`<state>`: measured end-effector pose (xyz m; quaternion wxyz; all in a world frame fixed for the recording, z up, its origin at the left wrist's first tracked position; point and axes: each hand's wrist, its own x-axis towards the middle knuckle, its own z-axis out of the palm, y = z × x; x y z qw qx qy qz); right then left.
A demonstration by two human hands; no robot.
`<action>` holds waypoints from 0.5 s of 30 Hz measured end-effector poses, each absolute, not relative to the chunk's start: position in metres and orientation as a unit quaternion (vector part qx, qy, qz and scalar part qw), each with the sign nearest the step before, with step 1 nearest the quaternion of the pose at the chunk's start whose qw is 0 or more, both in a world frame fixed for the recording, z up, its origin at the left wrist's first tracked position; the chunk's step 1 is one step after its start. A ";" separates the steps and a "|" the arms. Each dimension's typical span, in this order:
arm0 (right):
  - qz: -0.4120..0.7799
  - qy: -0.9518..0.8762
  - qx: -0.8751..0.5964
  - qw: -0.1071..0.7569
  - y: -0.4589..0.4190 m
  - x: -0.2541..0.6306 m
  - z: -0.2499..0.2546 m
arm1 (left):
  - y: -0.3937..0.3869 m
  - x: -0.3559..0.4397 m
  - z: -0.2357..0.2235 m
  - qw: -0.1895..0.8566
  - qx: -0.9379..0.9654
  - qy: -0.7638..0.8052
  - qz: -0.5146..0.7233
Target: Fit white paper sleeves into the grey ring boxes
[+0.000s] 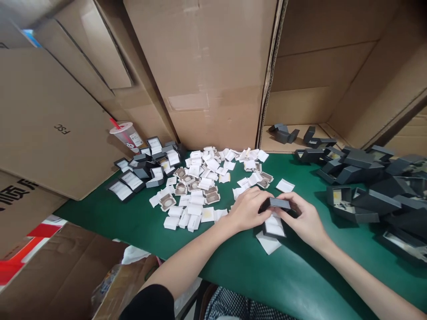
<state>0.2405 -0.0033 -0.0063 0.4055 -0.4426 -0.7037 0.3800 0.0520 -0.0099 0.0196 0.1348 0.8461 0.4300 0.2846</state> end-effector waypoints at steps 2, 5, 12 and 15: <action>0.389 -0.715 -0.433 0.387 -0.002 0.244 -0.006 | -0.009 0.050 0.019 0.127 0.851 0.428 0.277; 0.420 -0.711 -0.414 0.381 0.003 0.251 -0.006 | -0.004 0.045 0.024 0.110 0.844 0.436 0.292; 0.439 -0.651 -0.469 0.403 0.014 0.265 -0.013 | -0.019 -0.007 0.060 0.090 0.672 0.568 0.467; 0.448 -0.629 -0.489 0.406 0.017 0.268 -0.019 | -0.044 -0.062 0.068 0.050 0.571 0.640 0.512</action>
